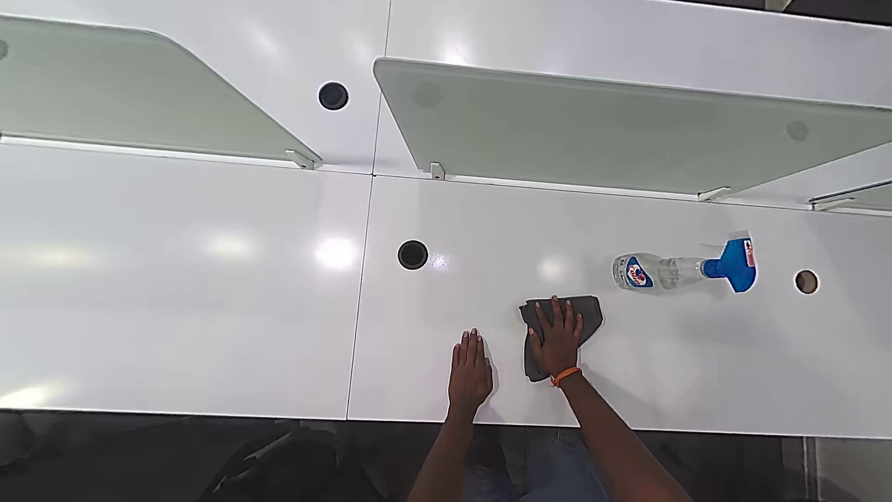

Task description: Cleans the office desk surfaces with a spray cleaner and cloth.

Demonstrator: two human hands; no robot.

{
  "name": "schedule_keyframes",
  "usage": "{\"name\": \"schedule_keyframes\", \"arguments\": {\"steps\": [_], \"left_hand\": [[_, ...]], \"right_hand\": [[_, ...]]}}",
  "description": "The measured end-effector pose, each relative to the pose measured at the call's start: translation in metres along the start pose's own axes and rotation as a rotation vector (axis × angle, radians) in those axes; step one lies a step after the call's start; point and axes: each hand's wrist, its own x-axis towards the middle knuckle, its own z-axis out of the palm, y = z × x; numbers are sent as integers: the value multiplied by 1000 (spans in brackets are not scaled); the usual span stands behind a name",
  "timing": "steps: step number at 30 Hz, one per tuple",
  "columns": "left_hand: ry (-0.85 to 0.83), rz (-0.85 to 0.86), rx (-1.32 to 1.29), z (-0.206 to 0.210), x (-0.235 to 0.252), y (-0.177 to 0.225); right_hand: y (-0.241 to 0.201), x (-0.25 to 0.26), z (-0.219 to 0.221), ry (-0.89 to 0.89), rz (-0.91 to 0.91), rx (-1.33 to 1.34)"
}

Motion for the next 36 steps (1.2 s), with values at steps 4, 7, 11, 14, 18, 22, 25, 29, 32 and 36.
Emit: {"name": "schedule_keyframes", "arguments": {"steps": [4,7,11,14,18,22,25,29,32,36], "left_hand": [[-18,-3,37,-2,-1,1],[-46,-17,50,-2,0,2],[-49,-16,62,0,-2,1],[-48,-18,69,1,-4,0],[-50,-20,87,-3,-1,2],[-18,-15,72,-5,1,3],[-15,-25,54,-6,1,3],[-2,-24,52,-3,0,1],[-12,-18,47,-2,1,1],[-8,-18,29,-3,-2,0]], "right_hand": [[-1,61,-5,27,-4,2],[-5,112,-11,32,14,9],[-10,177,-16,84,68,54],[-14,218,-20,182,196,123],[-19,252,-23,278,448,205],[-23,269,-36,277,580,240],[-24,294,-39,324,707,200],[-49,327,-38,286,762,166],[-78,328,-31,232,589,148],[-84,307,-26,162,127,181]]}}
